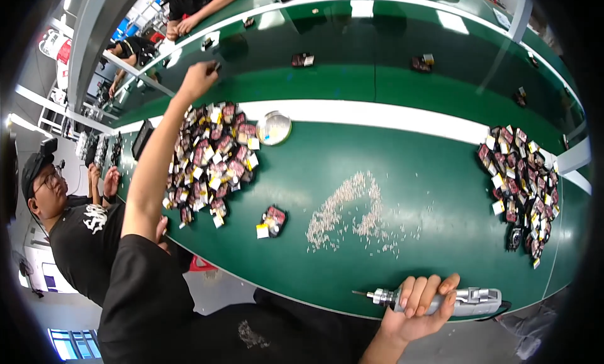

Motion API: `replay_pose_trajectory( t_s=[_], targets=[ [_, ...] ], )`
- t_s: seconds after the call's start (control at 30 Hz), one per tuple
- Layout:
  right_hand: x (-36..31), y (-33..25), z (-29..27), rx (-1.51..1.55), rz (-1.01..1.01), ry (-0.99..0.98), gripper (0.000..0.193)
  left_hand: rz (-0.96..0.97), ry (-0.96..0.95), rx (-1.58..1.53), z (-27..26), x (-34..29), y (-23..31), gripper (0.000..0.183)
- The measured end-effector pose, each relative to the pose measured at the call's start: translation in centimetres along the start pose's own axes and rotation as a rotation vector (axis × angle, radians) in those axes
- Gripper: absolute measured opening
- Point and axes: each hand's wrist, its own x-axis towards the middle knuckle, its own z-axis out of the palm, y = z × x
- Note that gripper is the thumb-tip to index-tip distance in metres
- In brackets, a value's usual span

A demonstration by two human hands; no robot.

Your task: Using an electric screwdriver to assemble small electronic components on a factory production line.

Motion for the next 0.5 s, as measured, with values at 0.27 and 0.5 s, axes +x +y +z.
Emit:
replay_pose_trajectory(
  t_s=[0.27, 0.5],
  targets=[
    [0.1, -0.6, -1.1, 0.094, 0.056, -0.047, 0.016, 0.640, -0.075, -0.208, -7.6, -16.2, 23.4, 0.039],
    [-1.2, -1.8, -0.9, 0.173, 0.079, -0.015, 0.017, 0.784, -0.231, -0.455, -6.0, -29.1, 31.1, 0.055]
  ],
)
